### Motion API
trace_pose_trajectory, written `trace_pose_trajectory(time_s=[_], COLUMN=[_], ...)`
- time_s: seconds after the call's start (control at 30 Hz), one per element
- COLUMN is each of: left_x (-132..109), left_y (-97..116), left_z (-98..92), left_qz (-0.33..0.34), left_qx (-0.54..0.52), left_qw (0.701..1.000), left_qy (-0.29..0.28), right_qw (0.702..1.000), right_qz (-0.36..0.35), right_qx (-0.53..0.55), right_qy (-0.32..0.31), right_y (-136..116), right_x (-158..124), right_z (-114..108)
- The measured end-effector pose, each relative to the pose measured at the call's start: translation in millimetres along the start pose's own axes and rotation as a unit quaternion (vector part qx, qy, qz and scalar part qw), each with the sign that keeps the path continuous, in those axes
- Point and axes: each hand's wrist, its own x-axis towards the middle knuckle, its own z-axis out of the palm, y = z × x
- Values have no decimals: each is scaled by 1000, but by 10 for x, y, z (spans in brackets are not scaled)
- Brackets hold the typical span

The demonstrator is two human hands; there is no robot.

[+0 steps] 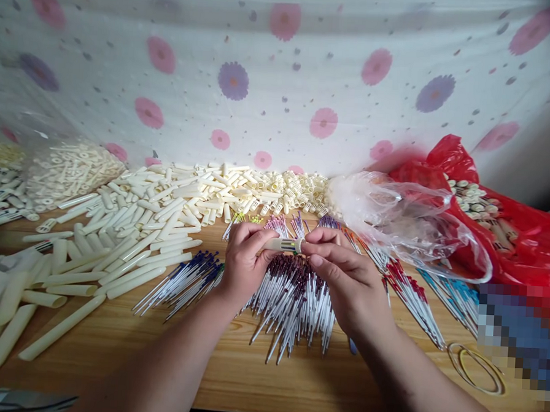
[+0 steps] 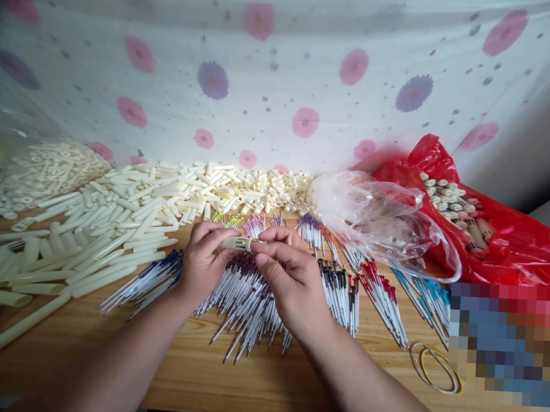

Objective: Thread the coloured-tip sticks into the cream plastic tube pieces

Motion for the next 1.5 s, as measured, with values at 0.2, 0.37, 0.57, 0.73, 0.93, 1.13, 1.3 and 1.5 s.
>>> trace_pose_trajectory(time_s=[0.2, 0.37, 0.57, 0.73, 0.93, 1.13, 1.3, 1.5], left_x=[-12, -55, -54, -58, -90, -75, -60, -54], left_y=[8, 5, 34, 35, 13, -11, 21, 61], left_z=[52, 105, 97, 99, 119, 108, 91, 69], left_qz=[-53, -108, -114, -113, -113, -95, -118, -173], left_qx=[-156, -311, -364, -349, -352, -336, -346, -373], left_qw=[985, 937, 908, 911, 906, 914, 908, 883], left_qy=[-50, -118, -171, -189, -207, -208, -204, -227], right_qw=[999, 975, 917, 886, 876, 889, 913, 925], right_qz=[-9, -163, -265, -288, -285, -289, -291, -277], right_qx=[46, -149, -297, -363, -387, -353, -285, -255], right_qy=[8, 41, -26, -31, -44, -45, 2, 41], right_y=[14, -143, -230, -222, -222, -205, -226, -190], right_x=[26, 2, -17, -1, -9, -10, 5, -2], right_z=[-32, -75, -68, -55, -55, -32, -95, -116])
